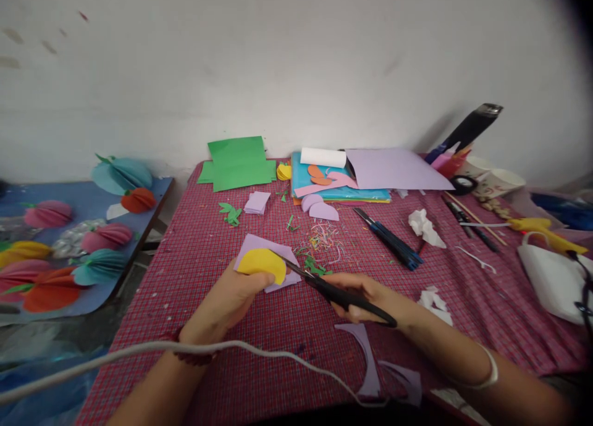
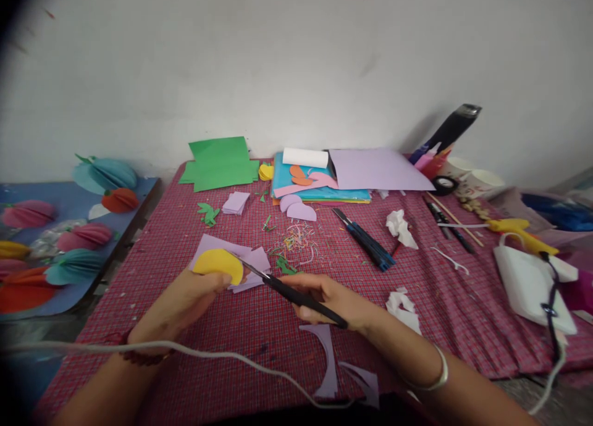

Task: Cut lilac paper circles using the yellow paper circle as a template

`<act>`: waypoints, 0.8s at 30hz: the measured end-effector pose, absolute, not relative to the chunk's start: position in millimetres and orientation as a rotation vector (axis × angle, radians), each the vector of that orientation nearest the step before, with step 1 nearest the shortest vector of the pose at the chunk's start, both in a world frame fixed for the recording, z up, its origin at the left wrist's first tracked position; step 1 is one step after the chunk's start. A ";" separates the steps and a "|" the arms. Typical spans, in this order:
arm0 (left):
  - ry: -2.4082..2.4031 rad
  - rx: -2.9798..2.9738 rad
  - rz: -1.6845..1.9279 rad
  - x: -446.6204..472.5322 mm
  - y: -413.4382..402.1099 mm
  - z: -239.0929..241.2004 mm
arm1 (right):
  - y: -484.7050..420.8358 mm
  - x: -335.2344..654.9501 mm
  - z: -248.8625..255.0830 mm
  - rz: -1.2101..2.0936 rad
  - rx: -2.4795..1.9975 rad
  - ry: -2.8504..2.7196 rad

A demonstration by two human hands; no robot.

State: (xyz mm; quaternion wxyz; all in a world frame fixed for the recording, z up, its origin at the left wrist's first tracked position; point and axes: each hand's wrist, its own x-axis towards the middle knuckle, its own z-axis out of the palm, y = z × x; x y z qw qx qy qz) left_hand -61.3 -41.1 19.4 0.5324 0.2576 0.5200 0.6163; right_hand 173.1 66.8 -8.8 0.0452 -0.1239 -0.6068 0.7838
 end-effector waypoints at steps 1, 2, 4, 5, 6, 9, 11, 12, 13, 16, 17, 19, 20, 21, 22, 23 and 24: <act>1.239 0.618 1.460 -60.2 -41.4 19.2 | 66.3 172.1 -8.2 2.388 -0.371 -1.856; 1.243 0.622 1.451 -59.2 -41.6 19.3 | 65.9 171.1 -7.3 2.382 -0.365 -1.862; 1.255 0.635 1.432 -57.7 -42.2 19.4 | 65.4 169.7 -5.8 2.374 -0.352 -1.869; 1.262 0.636 1.425 -57.6 -42.7 19.2 | 65.6 169.5 -5.6 2.374 -0.335 -1.871; 1.270 0.633 1.420 -57.8 -43.2 18.6 | 66.1 169.6 -5.8 2.375 -0.312 -1.878; 1.285 0.626 1.399 -59.3 -45.5 14.8 | 68.5 170.6 -8.5 2.376 -0.206 -1.918; 1.310 0.654 1.373 -59.6 -47.4 11.9 | 69.6 171.0 -10.2 2.369 -0.156 -1.933; 1.327 0.686 1.352 -59.2 -48.3 10.7 | 69.7 170.9 -10.8 2.362 -0.148 -1.936; 1.347 0.723 1.325 -58.3 -49.1 9.8 | 69.6 170.8 -11.3 2.357 -0.147 -1.936; 1.423 0.813 1.242 -53.4 -50.4 8.8 | 68.6 170.7 -12.2 2.365 -0.167 -1.934; 1.453 0.820 1.220 -51.3 -50.3 9.0 | 68.1 170.7 -12.5 2.372 -0.177 -1.931; 1.504 0.806 1.177 -47.4 -49.6 10.5 | 67.2 170.6 -13.4 2.376 -0.185 -1.924; 1.519 0.796 1.154 -45.8 -49.1 11.7 | 66.7 170.4 -13.9 2.371 -0.191 -1.926; 1.531 0.787 1.131 -44.6 -48.5 13.0 | 66.2 170.1 -14.4 2.362 -0.200 -1.929; 1.544 0.780 1.109 -43.9 -48.0 14.4 | 65.6 169.7 -14.9 2.350 -0.208 -1.931; 1.557 0.776 1.082 -43.6 -47.5 15.7 | 65.0 169.2 -15.4 2.339 -0.212 -1.930; 1.572 0.774 1.057 -43.7 -47.2 16.9 | 64.3 168.7 -15.7 2.332 -0.219 -1.928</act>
